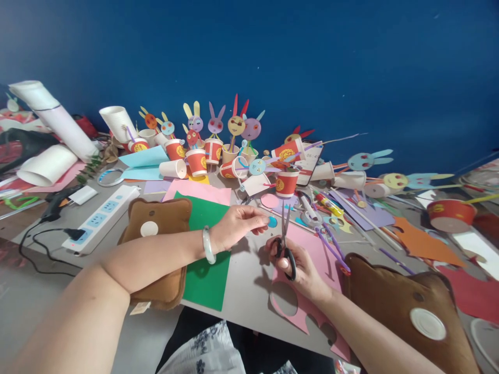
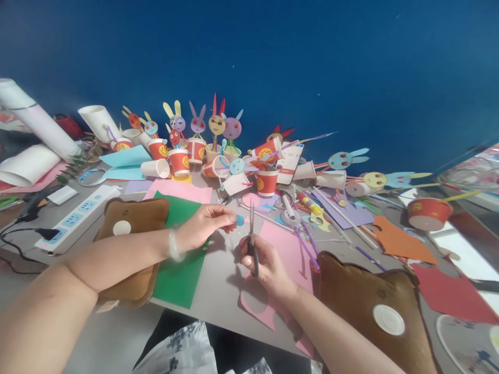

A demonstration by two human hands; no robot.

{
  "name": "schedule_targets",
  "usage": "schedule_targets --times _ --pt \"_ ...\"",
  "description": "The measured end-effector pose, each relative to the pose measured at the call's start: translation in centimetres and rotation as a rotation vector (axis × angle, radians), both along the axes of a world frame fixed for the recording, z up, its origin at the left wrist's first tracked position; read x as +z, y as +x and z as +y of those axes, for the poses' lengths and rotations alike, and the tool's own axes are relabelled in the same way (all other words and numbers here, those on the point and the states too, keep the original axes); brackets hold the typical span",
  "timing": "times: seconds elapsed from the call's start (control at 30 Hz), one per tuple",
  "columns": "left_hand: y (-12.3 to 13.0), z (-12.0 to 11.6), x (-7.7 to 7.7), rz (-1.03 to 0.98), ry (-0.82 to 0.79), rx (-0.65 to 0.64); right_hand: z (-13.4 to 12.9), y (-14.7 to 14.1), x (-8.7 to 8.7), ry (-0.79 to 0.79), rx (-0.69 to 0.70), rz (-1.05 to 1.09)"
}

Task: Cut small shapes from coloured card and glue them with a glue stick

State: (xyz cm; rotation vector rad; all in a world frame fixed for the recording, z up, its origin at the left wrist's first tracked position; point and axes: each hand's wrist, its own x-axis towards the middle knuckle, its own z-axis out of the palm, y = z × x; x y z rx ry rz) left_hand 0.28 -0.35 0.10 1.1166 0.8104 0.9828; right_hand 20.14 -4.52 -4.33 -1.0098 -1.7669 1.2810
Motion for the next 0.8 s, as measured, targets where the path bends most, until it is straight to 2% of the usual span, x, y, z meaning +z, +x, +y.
schedule_targets --times 0.3,0.5,0.67,0.8 --pt "0.34 0.1 -0.95 -0.076 -0.121 -0.038 -0.33 -0.15 0.44 0.021 -0.116 -0.048" --pt "0.17 0.54 -0.93 -0.123 -0.124 0.003 -0.44 -0.34 0.73 0.041 -0.166 -0.082" --pt "0.11 0.56 -0.68 -0.14 -0.128 -0.005 -0.32 -0.46 0.66 0.051 -0.139 -0.06" --pt "0.15 0.21 -0.49 -0.135 -0.128 -0.038 -0.24 -0.39 0.6 0.009 -0.062 -0.039"
